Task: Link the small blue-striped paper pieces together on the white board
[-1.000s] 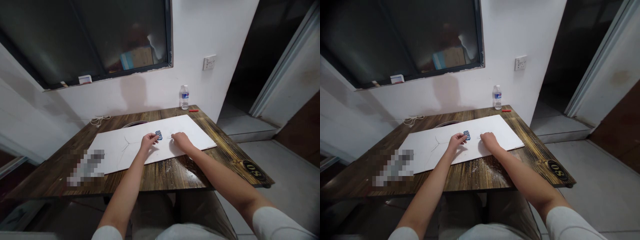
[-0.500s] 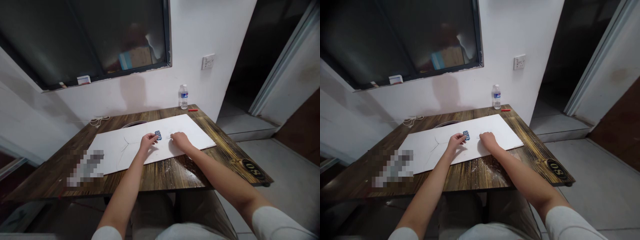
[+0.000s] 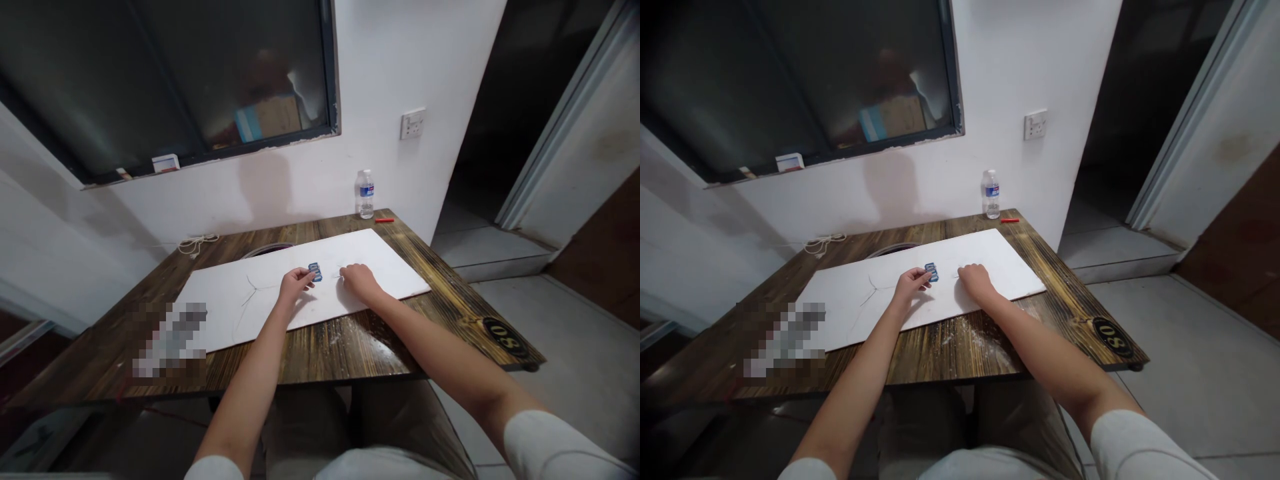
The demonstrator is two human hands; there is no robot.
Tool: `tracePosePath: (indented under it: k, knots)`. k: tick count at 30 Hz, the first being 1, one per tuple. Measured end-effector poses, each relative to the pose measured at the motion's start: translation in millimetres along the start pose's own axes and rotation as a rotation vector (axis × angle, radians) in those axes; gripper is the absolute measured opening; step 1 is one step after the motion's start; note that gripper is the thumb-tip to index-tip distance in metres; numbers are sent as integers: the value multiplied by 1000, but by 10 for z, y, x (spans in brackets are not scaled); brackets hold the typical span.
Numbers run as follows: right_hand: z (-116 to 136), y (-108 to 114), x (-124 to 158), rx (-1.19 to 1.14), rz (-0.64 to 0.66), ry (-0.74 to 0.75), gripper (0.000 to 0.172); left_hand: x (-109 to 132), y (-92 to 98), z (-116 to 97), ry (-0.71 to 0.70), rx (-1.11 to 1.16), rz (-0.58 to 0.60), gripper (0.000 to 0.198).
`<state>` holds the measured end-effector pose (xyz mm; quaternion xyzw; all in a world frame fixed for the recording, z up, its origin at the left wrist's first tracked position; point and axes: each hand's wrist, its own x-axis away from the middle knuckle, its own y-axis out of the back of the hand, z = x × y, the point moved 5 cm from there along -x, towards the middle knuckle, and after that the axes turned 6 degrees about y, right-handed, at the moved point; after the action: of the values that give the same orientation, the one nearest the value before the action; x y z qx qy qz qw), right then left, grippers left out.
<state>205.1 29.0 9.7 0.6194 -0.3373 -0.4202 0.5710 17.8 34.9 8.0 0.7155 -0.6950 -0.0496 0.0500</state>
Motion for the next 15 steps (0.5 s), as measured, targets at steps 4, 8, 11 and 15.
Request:
tracePosePath:
  k: [4,8,11,15]
  knots:
    - [7,5,17,-5,-10,0,22,-5,1,9,-4,10,4,40]
    - [52,20,32,-5,-2,6,21,-13,5,19,-6,11,15,40]
    - [96,40,37,-8,7,12,22,-12,6,18,-8,-1,17,39]
    - [129,66,42,-15,4,14,24,-4,7,17,-12,-2,10,39]
